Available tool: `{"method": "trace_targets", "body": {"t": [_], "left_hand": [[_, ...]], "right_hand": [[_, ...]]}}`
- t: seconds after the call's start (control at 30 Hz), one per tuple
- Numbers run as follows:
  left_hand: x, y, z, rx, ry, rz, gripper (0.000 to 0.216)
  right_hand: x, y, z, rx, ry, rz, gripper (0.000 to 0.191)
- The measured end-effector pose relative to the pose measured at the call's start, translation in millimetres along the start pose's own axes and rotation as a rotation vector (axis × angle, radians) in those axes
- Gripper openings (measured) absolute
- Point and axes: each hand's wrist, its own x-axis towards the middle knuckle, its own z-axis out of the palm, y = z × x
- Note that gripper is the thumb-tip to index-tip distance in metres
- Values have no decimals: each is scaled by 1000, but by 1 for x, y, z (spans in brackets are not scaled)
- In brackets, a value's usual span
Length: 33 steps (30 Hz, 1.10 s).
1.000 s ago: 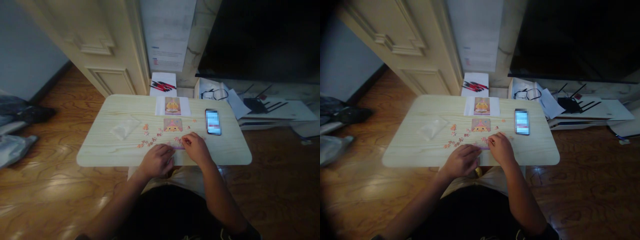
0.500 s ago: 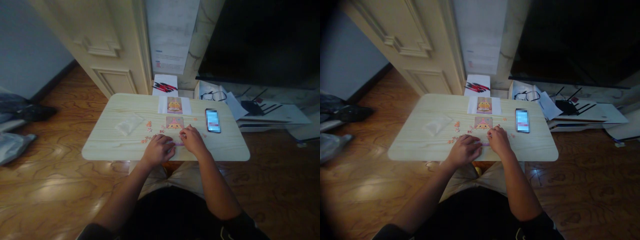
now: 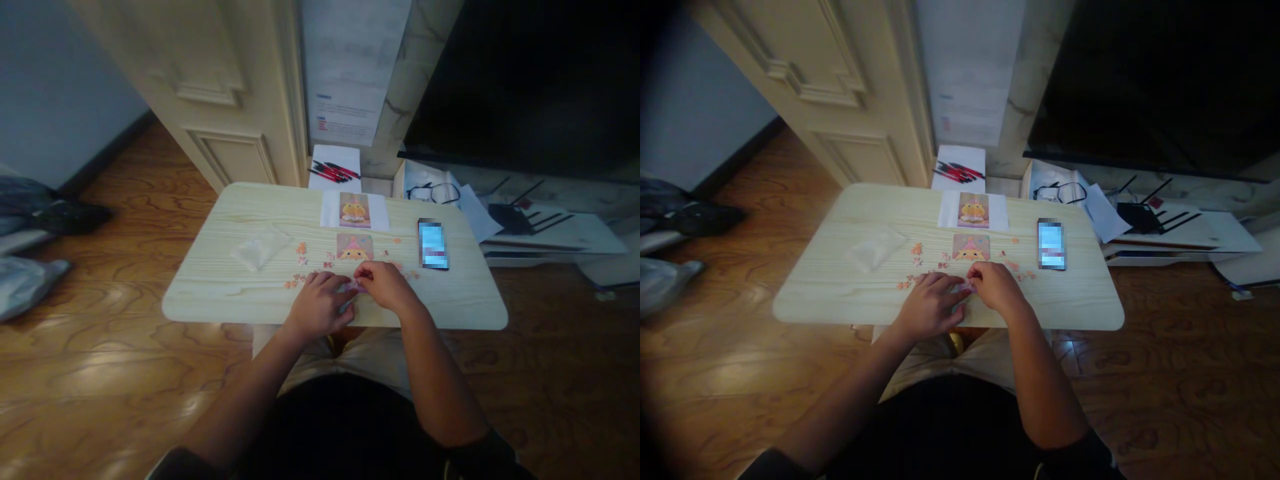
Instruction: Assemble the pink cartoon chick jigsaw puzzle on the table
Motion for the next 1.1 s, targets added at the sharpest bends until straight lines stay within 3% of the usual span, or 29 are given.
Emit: {"method": "trace_targets", "body": {"t": [1.1], "left_hand": [[-1, -4, 3, -111, 33, -38, 31]], "right_hand": [[1, -1, 7, -133, 21, -4, 11]]}}
